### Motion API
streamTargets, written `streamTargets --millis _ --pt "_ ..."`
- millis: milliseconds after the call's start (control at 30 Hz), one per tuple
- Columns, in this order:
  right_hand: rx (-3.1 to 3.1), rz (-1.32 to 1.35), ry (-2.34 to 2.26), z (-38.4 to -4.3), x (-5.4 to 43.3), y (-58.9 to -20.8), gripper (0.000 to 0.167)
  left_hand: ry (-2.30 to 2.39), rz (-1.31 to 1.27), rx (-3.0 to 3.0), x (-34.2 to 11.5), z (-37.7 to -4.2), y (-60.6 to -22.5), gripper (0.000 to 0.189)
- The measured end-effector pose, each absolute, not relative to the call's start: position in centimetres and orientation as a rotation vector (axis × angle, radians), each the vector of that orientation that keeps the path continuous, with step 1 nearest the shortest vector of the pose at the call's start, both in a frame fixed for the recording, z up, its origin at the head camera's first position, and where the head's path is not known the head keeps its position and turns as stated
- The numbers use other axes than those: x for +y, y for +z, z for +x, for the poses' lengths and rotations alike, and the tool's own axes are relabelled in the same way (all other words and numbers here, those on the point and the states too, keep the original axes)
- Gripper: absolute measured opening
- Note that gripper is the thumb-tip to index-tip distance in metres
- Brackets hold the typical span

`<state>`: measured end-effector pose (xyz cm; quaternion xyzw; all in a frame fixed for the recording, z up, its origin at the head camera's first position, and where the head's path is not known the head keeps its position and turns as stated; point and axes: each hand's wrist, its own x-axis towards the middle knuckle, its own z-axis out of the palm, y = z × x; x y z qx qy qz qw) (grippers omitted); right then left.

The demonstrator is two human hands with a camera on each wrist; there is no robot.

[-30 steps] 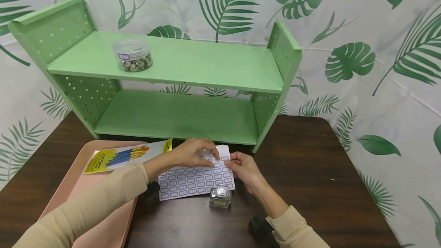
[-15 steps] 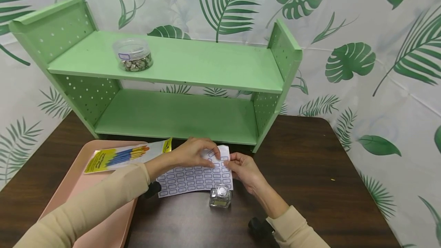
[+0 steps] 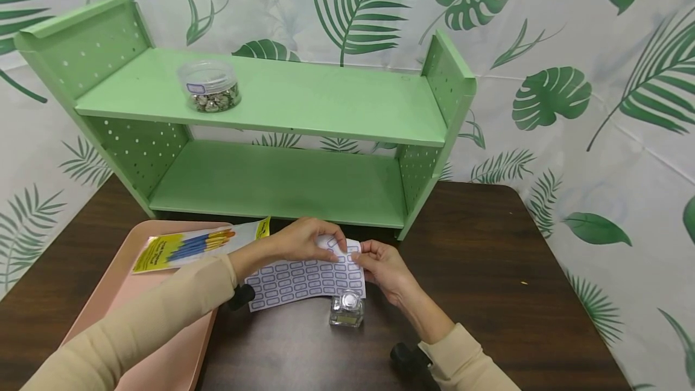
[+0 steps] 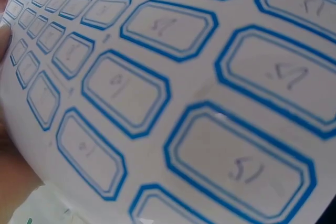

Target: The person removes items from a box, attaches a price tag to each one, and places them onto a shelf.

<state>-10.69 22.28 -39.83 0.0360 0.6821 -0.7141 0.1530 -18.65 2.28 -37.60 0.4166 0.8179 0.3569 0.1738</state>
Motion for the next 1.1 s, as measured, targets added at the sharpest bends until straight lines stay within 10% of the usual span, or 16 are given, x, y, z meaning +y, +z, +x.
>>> streamTargets --millis 1100 --pt "1.817 0.071 -2.080 -10.86 22.42 -39.50 0.005 1.102 1.110 2.271 2.30 -18.58 -37.63 0.018"
